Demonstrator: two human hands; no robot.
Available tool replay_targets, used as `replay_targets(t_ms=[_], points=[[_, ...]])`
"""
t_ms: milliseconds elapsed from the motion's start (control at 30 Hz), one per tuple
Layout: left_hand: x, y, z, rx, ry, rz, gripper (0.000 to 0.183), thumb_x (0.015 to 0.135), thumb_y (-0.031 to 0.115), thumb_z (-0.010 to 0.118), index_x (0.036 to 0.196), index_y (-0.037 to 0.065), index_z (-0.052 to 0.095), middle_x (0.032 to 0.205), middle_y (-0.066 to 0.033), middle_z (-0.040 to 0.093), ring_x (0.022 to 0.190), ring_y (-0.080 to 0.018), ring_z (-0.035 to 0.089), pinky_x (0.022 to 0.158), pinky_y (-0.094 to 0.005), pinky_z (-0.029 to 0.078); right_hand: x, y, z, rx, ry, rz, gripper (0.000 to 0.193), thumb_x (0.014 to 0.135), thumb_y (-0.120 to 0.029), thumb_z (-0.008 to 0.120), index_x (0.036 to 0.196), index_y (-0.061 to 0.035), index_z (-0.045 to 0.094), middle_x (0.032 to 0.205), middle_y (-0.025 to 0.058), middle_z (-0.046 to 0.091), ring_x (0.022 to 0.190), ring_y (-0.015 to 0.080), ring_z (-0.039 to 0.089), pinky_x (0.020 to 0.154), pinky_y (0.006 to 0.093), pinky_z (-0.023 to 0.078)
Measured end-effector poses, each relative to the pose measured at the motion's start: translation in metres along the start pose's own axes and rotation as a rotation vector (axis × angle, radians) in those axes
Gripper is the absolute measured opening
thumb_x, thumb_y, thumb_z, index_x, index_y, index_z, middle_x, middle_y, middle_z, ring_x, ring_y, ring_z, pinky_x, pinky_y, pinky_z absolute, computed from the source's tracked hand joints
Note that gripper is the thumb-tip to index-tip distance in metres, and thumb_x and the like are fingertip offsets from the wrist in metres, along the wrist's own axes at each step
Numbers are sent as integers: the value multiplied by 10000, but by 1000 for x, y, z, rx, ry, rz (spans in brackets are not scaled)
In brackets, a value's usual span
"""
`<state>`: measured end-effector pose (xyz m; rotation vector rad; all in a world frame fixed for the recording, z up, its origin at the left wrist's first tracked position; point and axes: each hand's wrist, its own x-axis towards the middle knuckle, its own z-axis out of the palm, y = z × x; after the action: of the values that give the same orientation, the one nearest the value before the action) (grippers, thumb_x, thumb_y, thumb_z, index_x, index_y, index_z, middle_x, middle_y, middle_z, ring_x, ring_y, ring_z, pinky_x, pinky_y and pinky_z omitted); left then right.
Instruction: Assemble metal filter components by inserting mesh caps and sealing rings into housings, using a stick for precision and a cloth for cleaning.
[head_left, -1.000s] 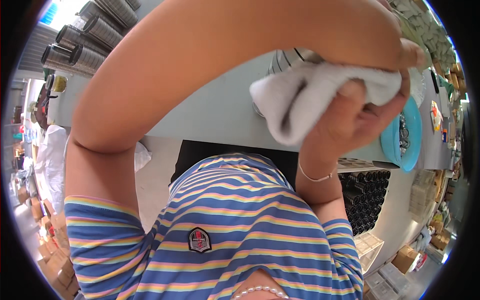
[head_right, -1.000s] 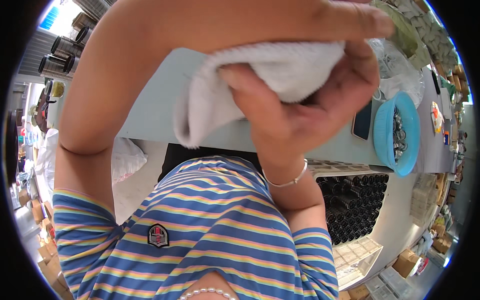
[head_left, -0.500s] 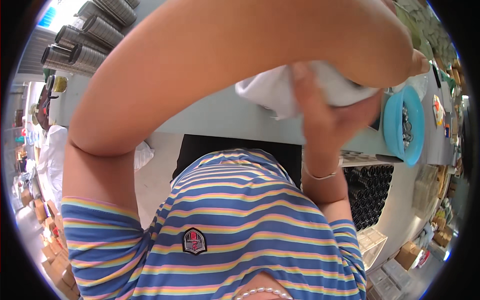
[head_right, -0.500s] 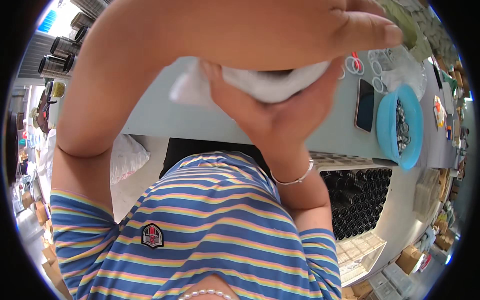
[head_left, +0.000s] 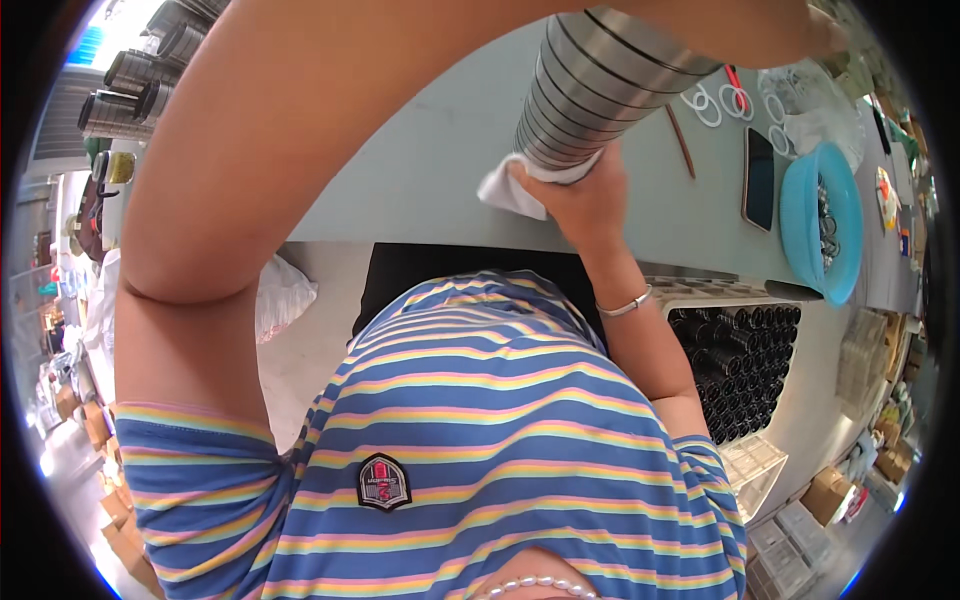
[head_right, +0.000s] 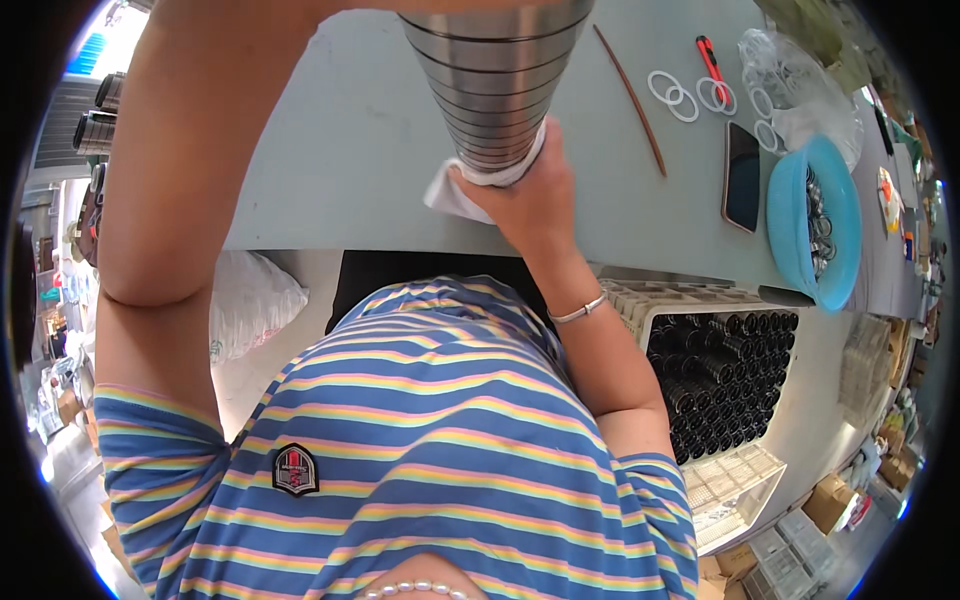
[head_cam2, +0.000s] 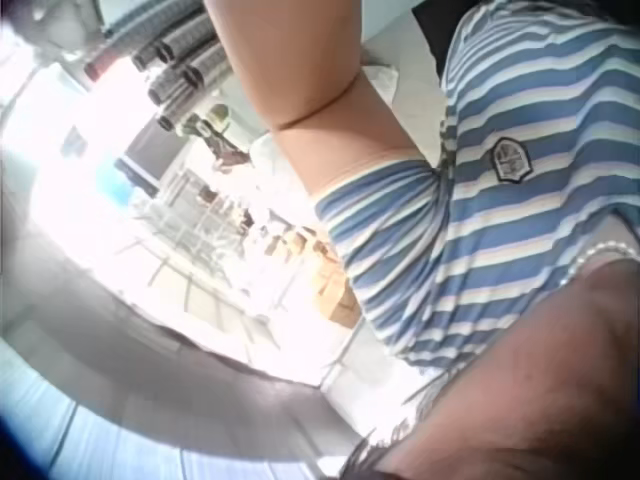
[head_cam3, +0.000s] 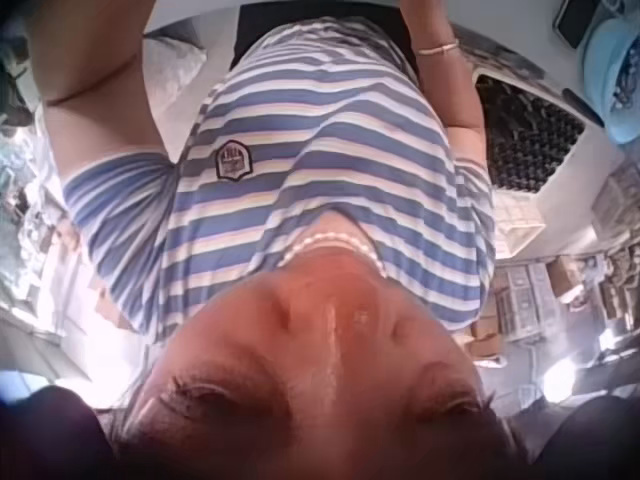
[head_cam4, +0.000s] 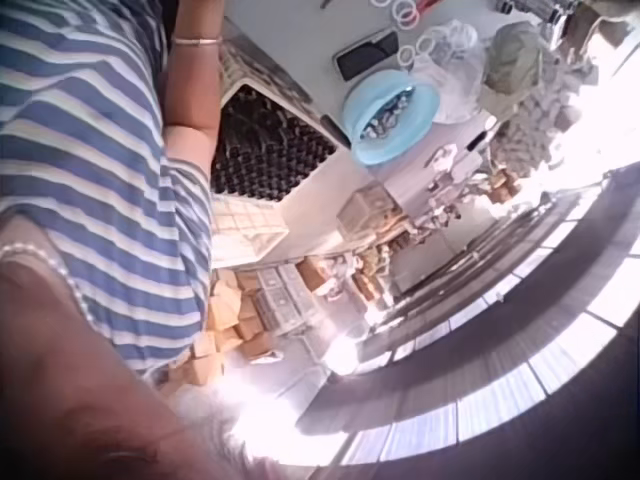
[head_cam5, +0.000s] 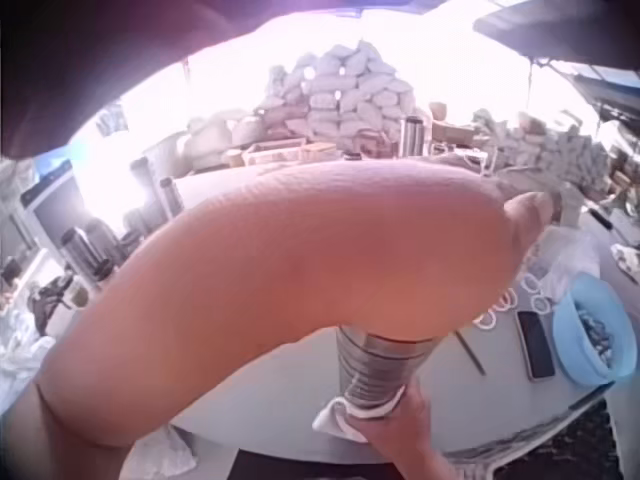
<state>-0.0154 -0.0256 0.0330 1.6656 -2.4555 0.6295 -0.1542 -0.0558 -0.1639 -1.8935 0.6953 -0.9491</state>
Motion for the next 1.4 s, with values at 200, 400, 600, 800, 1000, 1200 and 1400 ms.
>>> replay_targets(t_ms=[200,400,600,800,1000,1200,1400], points=[[4,-12,-4,-92,-37,-23,465,1076,258,400,1426,-38,477,1195,-214,651,1120,-430,615,979,-509,478,74,-140,-60,438,-19,-93,445,696,-121,931,1057,19,711,938,83,746,807,150,713,747,309,590],[19,-30,-13,-175,-62,-43,458,1083,250,386,1406,-56,489,1140,-223,674,1067,-437,646,931,-516,506,50,-63,-30,46,5,-145,729,588,-317,984,1139,-12,617,997,113,743,854,211,738,760,342,596],[42,-28,-41,-240,-93,-17,453,1089,242,371,1387,-74,500,1085,-233,698,1013,-444,677,883,-522,533,-8,20,6,-342,35,-144,844,667,-303,921,1337,-36,483,1055,154,674,910,373,689,802,414,591],[44,-18,-43,-98,-139,-80,427,1081,213,393,1274,-118,580,1012,-276,698,950,-437,698,841,-491,554,60,-132,-28,61,305,-377,854,632,-265,945,1313,-26,489,1101,135,683,955,262,698,837,377,561],[45,-30,-46,-551,-148,-583,454,1076,271,407,1241,-111,589,974,-253,691,968,-408,697,796,-463,565,65,-72,-27,79,23,-221,840,600,-332,956,1275,-27,560,1081,131,728,963,235,723,857,369,581],[51,-48,-68,-482,-315,162,368,907,117,612,1250,-11,652,1105,-218,707,1041,-371,695,864,-438,565,122,-32,-60,414,-617,-154,812,595,-185,945,1306,-12,593,1129,74,716,1022,171,663,913,354,544],[67,-35,-55,-628,-411,-38,566,1095,414,312,1229,8,683,1124,-207,712,1061,-384,682,950,-463,517,107,-46,-60,589,-516,-98,799,607,-168,958,1288,15,583,1143,70,704,1018,157,661,909,338,544]])
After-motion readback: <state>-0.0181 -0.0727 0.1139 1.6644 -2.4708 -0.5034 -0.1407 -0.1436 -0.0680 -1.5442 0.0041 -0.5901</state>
